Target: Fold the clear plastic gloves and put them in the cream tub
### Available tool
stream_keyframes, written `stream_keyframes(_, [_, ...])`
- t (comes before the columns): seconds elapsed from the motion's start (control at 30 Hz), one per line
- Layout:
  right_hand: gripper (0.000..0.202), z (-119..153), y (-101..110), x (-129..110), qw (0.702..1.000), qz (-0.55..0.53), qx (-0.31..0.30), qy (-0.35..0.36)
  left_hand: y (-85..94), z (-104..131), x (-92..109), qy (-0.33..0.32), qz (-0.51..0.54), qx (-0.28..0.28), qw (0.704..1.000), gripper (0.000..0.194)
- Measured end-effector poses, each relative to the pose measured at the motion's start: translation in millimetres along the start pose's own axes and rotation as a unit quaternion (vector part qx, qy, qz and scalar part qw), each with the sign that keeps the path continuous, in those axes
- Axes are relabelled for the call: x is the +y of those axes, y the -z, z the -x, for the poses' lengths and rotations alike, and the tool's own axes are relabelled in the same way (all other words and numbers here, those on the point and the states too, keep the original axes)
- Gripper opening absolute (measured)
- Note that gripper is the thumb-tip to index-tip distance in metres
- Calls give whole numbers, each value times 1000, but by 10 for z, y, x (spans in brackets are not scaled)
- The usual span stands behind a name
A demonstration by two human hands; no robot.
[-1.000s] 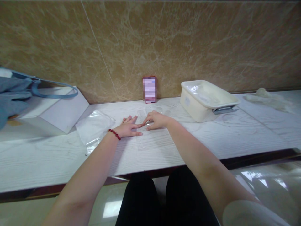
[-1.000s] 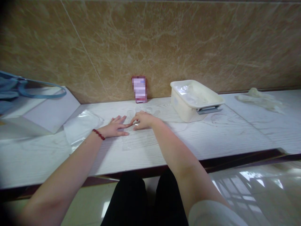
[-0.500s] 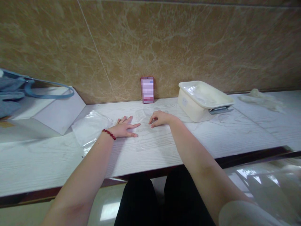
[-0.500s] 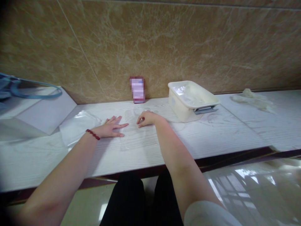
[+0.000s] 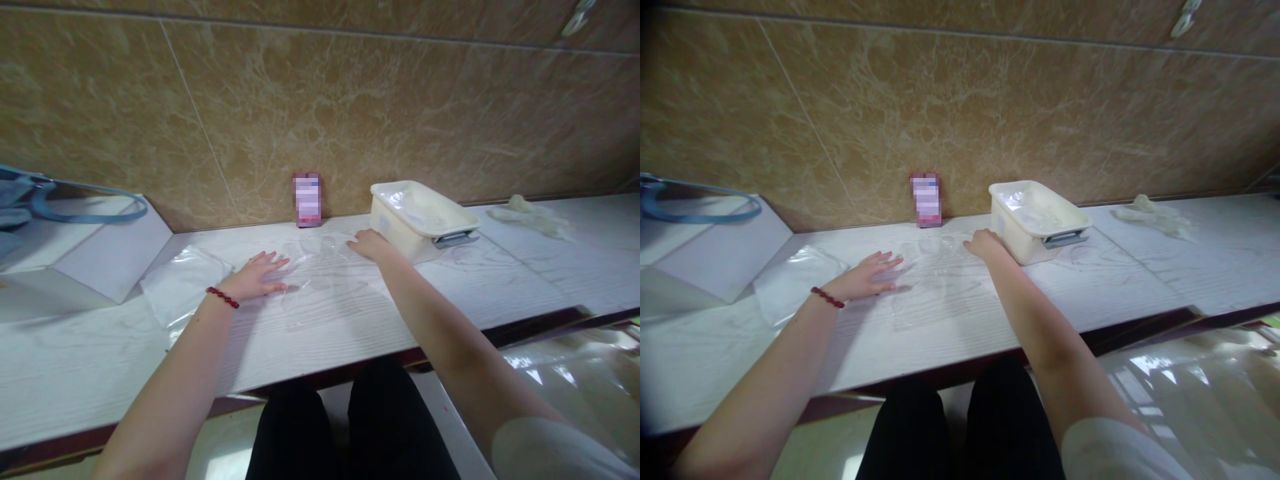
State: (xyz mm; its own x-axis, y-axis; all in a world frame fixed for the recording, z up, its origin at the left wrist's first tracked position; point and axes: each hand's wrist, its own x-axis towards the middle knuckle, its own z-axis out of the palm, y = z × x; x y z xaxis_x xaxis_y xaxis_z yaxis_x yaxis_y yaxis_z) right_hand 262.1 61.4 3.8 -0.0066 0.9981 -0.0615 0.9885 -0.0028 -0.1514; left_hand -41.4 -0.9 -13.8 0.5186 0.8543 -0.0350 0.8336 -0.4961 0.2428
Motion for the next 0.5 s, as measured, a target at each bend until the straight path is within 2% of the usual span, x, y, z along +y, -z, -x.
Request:
stream_keyframes(0.13, [49,49,-208,-3,999,-23,33,-35,0,-1,32,-8,-27,19,999,72])
stream_keyframes(0.3, [22,64,-275,-21,995,-75,62,18,-31,-43,68,-9,-32,70,997,67])
stream_keyframes(0.5, [18,104,-280,-67,972,-212,68,79,-36,-90,159,-36,20,150,988,56])
